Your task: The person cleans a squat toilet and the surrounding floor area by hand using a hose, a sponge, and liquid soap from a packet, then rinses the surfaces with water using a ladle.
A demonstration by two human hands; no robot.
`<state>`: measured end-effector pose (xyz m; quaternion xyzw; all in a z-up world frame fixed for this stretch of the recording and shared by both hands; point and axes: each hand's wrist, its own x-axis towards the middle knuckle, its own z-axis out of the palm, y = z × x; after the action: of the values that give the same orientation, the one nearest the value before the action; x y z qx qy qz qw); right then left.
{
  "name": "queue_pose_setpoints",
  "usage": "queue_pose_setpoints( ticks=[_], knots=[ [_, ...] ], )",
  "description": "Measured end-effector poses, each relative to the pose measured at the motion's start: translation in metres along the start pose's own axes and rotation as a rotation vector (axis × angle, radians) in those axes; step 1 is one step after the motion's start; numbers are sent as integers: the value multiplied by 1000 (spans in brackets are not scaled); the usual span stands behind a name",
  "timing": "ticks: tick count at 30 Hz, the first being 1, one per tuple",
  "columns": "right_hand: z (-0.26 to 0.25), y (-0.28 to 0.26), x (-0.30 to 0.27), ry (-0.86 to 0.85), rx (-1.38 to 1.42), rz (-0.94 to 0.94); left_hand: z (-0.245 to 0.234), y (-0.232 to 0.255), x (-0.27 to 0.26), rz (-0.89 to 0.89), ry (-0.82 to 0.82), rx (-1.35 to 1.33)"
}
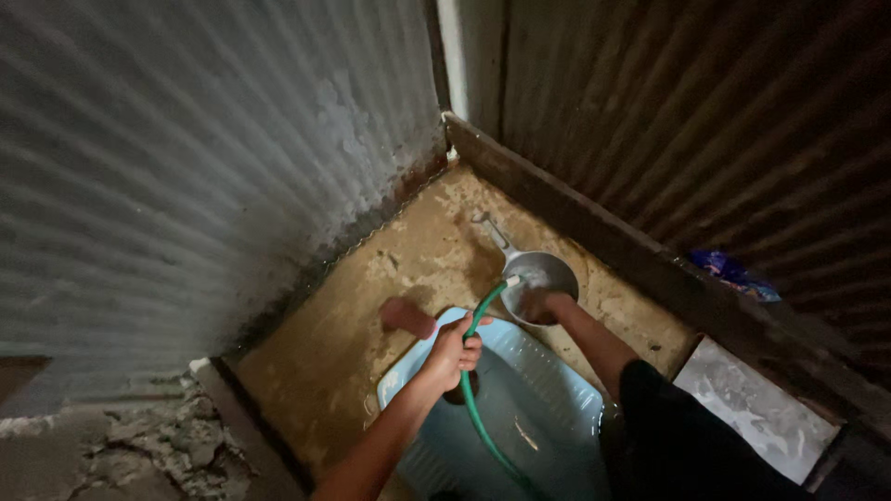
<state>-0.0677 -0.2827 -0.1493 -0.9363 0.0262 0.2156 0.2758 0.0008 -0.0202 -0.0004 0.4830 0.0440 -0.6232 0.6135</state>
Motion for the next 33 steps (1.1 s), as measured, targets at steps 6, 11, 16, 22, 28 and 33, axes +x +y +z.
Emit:
queue_pose_setpoints(
  ticks=[6,11,16,22,28,33],
  knots=[
    [-16,-4,-9,93,-119,262,4,3,-10,9,35,26],
    [-32,-28,-16,148,-18,434,4,3,-11,1,27,15],
    [-48,-42,-31,315,90,434,3,3,-28,18,30,8],
    [-58,-93,-20,1089,161,-37,-14,-5,-71,149,46,-92],
    [10,-129,66,950,624,78,-66,-33,-119,260,244,-244],
    [60,-193,96,802,-51,-297,-114,-46,-135,266,367,-385]
  ],
)
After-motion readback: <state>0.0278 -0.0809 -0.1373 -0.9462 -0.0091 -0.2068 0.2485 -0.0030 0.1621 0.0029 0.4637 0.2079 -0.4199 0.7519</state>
